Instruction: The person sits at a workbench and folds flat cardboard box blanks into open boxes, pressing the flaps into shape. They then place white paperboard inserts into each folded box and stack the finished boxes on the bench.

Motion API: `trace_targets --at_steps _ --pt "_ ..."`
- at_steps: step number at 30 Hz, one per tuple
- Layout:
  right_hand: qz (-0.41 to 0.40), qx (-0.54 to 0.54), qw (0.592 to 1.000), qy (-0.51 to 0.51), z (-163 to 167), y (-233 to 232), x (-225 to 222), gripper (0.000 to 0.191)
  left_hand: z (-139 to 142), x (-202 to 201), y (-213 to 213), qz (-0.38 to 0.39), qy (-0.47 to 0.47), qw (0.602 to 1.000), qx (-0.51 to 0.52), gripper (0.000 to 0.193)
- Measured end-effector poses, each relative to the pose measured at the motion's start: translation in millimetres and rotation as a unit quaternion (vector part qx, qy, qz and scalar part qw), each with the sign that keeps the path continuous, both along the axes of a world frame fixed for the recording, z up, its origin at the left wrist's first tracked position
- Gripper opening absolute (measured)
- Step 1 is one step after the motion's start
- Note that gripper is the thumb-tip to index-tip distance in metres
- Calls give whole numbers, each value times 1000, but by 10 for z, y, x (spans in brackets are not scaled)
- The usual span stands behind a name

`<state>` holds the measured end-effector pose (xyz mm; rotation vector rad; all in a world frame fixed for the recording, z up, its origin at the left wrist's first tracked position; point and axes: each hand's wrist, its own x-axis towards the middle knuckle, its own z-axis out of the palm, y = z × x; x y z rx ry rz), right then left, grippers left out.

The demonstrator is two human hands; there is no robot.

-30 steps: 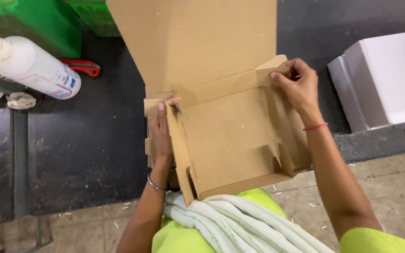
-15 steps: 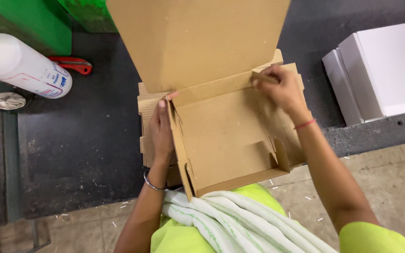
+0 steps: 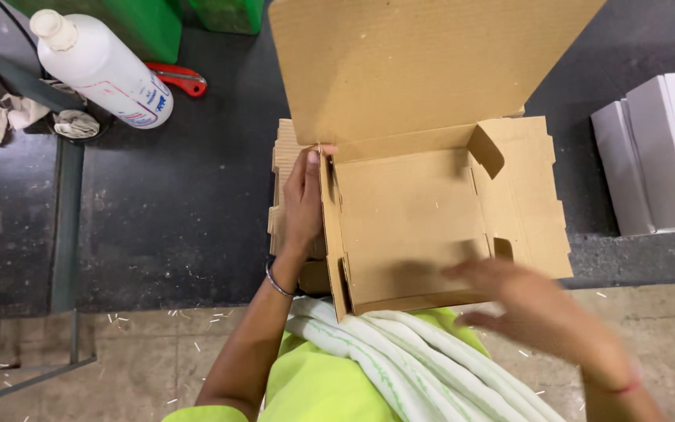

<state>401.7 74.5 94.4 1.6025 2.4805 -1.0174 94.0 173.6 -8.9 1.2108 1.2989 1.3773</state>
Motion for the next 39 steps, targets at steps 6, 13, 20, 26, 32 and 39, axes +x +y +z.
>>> trace_targets --at_steps 6,13,20,26,32,39 --pt "-36 120 991 -41 -447 -179 -248 28 -163 -100 23 -11 -56 998 21 47" --pt "42 288 957 3 -358 300 -281 41 -293 -131 243 -28 68 995 73 81" --pt "157 240 958 35 -458 229 -634 44 -60 -36 87 5 34 999 -1 85" --pt "48 275 960 -15 -491 126 -578 28 -114 200 186 82 5 996 -27 74" --pt "-16 330 944 29 -299 -107 -674 53 -355 272 255 141 102 985 -14 55" --pt "-154 266 949 69 -397 -200 -1468 55 -358 298 266 163 151 975 -8 51"
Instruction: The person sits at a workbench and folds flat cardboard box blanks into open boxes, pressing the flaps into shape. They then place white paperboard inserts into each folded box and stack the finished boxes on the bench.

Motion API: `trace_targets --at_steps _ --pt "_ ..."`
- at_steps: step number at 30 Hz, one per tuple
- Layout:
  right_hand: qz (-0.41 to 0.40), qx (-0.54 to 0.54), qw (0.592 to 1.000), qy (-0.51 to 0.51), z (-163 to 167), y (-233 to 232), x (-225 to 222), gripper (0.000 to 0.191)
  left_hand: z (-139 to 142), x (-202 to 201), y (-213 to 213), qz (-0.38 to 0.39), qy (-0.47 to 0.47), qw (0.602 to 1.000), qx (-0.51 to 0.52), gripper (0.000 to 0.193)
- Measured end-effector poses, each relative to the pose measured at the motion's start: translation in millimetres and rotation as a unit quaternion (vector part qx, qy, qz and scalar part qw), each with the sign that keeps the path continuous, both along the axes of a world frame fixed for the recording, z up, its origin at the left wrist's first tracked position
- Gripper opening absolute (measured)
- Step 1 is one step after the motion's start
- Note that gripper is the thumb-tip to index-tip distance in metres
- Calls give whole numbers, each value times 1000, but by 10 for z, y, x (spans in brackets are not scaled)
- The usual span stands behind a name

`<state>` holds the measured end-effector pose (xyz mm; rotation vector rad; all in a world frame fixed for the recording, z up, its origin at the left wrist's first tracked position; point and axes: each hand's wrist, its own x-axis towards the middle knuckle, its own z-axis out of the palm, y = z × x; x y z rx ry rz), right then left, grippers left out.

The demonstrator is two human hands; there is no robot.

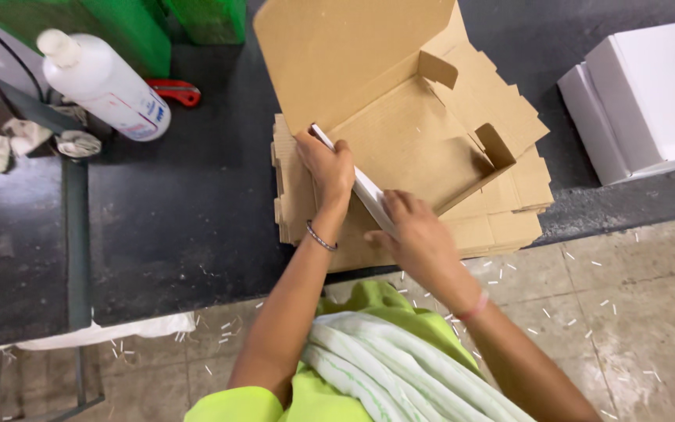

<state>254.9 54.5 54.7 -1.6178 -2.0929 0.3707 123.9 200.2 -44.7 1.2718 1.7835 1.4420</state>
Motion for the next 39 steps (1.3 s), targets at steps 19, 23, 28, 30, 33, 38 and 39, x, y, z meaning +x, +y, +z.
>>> trace_targets --at_steps 19,23,28,30,33,38,39 --pt "-95 16 988 -118 -186 74 751 17 504 192 -586 -374 377 828 181 44" --pt "-126 -29 983 -131 -146 71 683 23 467 175 -573 -436 366 817 93 40" --pt "-74 1 991 -112 75 -144 445 28 530 -163 -512 -453 418 759 208 20" --pt "35 63 996 -50 206 -287 367 33 643 -450 -445 -426 449 763 188 10" --pt "105 102 988 40 408 -454 406 23 920 -860 -286 -251 524 796 170 16" --pt "-74 109 988 76 568 -386 839 24 1090 -563 -669 -254 356 879 190 53" --pt "-121 94 987 43 545 -366 946 25 1064 -401 -854 -299 343 879 141 54"
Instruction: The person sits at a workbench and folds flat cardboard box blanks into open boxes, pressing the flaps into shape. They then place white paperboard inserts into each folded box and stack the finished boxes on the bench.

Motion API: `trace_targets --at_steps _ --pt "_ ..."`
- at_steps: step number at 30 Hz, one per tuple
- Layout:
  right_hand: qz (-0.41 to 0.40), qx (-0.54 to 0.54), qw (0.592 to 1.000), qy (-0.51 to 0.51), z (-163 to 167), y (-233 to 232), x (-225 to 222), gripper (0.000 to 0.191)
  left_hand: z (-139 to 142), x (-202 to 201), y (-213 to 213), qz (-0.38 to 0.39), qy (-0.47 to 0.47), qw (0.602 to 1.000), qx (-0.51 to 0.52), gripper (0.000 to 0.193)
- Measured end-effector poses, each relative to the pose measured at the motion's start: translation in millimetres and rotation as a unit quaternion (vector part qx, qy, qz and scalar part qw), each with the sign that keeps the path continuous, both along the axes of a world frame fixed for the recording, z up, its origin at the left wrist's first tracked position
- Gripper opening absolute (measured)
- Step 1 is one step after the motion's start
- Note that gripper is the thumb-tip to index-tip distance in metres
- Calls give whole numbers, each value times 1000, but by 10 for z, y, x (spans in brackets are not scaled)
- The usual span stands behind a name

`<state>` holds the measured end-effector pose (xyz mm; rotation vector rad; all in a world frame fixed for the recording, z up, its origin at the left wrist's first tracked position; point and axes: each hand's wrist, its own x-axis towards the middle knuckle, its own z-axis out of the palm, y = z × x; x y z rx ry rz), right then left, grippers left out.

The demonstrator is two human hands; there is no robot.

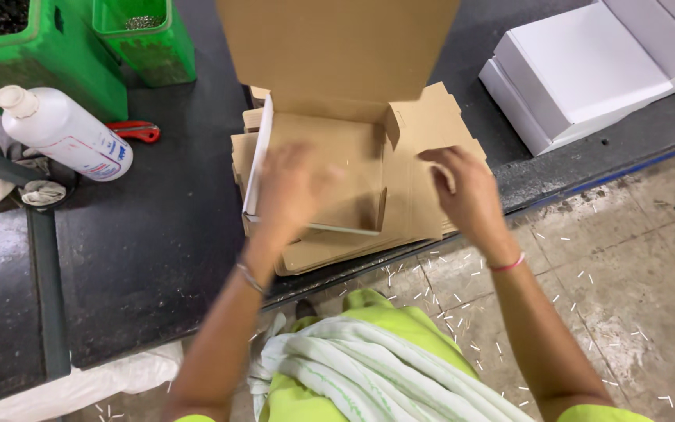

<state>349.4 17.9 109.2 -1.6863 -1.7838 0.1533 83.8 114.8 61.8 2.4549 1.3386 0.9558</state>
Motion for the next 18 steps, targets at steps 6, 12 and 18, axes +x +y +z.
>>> trace_targets --at_steps 6,12,18 --pt "3 -35 998 46 -575 5 435 25 -266 741 -930 -45 67 995 -55 27" --pt "-121 -106 983 87 -1050 280 605 70 -336 622 -1046 -74 72 994 -29 8" --pt "-178 -227 940 180 -1134 443 593 77 -234 493 -1081 -98 64 992 -48 8"
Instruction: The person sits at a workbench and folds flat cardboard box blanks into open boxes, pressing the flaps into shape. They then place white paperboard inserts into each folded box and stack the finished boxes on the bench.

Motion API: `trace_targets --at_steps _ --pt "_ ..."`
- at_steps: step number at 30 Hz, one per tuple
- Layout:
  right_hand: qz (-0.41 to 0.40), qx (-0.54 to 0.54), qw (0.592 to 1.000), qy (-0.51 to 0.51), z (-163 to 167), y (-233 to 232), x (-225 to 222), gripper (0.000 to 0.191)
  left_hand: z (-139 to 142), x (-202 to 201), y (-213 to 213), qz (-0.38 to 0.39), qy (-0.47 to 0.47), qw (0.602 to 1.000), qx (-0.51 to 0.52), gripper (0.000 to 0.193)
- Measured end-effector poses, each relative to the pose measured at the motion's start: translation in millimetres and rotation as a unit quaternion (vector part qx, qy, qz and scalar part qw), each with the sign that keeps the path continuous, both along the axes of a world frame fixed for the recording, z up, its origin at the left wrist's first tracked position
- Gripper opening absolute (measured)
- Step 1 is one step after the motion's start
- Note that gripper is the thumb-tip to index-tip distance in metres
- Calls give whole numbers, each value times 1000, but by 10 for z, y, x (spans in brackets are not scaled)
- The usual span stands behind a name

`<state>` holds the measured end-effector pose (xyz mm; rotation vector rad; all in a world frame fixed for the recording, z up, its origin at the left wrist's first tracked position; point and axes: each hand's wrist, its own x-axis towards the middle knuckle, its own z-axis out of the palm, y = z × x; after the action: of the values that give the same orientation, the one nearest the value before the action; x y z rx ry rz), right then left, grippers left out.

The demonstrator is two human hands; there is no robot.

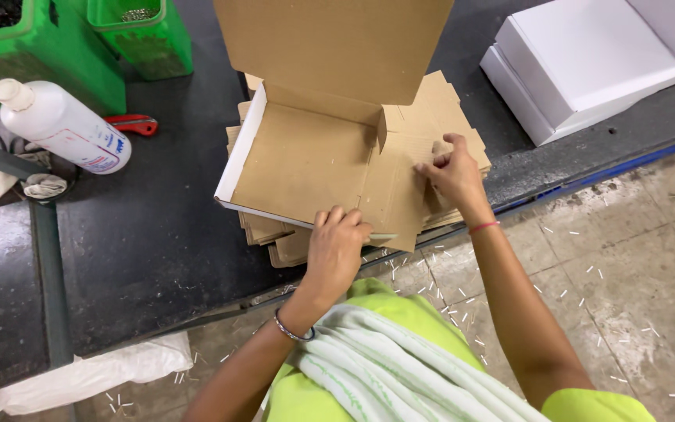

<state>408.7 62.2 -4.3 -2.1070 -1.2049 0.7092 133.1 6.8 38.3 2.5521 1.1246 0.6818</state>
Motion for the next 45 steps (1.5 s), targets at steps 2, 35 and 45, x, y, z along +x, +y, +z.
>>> trace_targets --at_steps 2,35,45 --pt "19 59 989 136 0 -39 37 71 44 -20 -25 0 2 1000 6 11" --pt "396 249 806 -362 630 -158 -363 66 108 -356 710 128 -34 991 22 59" --pt "493 163 805 -287 809 200 -331 71 165 -276 739 113 33 993 15 72"
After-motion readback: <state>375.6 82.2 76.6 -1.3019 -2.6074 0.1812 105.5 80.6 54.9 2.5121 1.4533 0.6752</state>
